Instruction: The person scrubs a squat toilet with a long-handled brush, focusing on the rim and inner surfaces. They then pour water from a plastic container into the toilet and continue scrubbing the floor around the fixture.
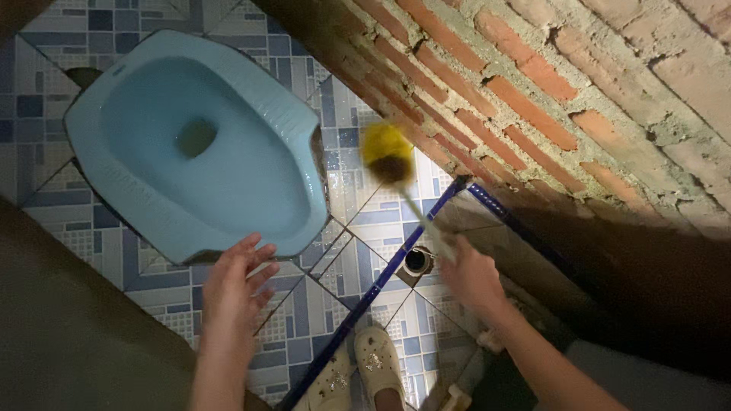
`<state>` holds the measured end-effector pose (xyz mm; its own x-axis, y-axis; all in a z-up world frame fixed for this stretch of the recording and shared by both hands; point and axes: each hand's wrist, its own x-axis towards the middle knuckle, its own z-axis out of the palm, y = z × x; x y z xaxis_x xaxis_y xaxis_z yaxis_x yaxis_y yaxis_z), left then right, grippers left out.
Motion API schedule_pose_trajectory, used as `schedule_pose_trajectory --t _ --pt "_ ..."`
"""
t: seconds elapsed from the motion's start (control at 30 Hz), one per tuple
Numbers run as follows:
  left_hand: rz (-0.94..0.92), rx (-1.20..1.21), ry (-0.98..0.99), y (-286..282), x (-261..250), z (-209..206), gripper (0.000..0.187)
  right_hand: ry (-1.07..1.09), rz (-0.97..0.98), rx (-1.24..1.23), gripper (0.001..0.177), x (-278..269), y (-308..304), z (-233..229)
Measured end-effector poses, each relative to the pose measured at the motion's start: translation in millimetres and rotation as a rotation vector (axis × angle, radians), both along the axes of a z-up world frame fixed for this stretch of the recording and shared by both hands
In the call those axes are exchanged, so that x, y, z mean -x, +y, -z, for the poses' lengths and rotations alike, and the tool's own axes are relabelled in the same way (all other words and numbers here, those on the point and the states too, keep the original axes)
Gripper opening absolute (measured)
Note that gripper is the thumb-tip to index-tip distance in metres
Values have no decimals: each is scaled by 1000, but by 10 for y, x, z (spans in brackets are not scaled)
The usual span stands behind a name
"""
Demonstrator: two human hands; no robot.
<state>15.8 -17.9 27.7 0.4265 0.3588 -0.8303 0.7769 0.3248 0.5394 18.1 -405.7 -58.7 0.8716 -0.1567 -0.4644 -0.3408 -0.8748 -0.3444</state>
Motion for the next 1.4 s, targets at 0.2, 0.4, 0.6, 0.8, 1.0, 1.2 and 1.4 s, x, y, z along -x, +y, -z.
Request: schedule_pose_trajectory --t 0.2,0.4,0.6,0.8,1.0,1.2,1.4 --pt "-2 -5 -14 23 39 103 47 147 1 -134 51 301 159 -197" --pt "-26 37 35 1 -19 68 47 24 -63 -21 50 32 -40 22" --pt "49 -42 -20 -106 50 -49 50 193 145 -54 52 -154 169 -173" --pt "32 6 23 -212 -16 -4 49 6 -78 -82 51 4 33 -173" --pt "109 -55 18 -258 -35 -133 53 -61 39 -86 53 -80 -100 -91" --pt "138 -94 130 -399 -102 -302 53 229 -36 -62 53 211 -23 -240" --pt "174 -89 34 -373 -28 -254 54 9 45 -62 56 -18 -302 -6"
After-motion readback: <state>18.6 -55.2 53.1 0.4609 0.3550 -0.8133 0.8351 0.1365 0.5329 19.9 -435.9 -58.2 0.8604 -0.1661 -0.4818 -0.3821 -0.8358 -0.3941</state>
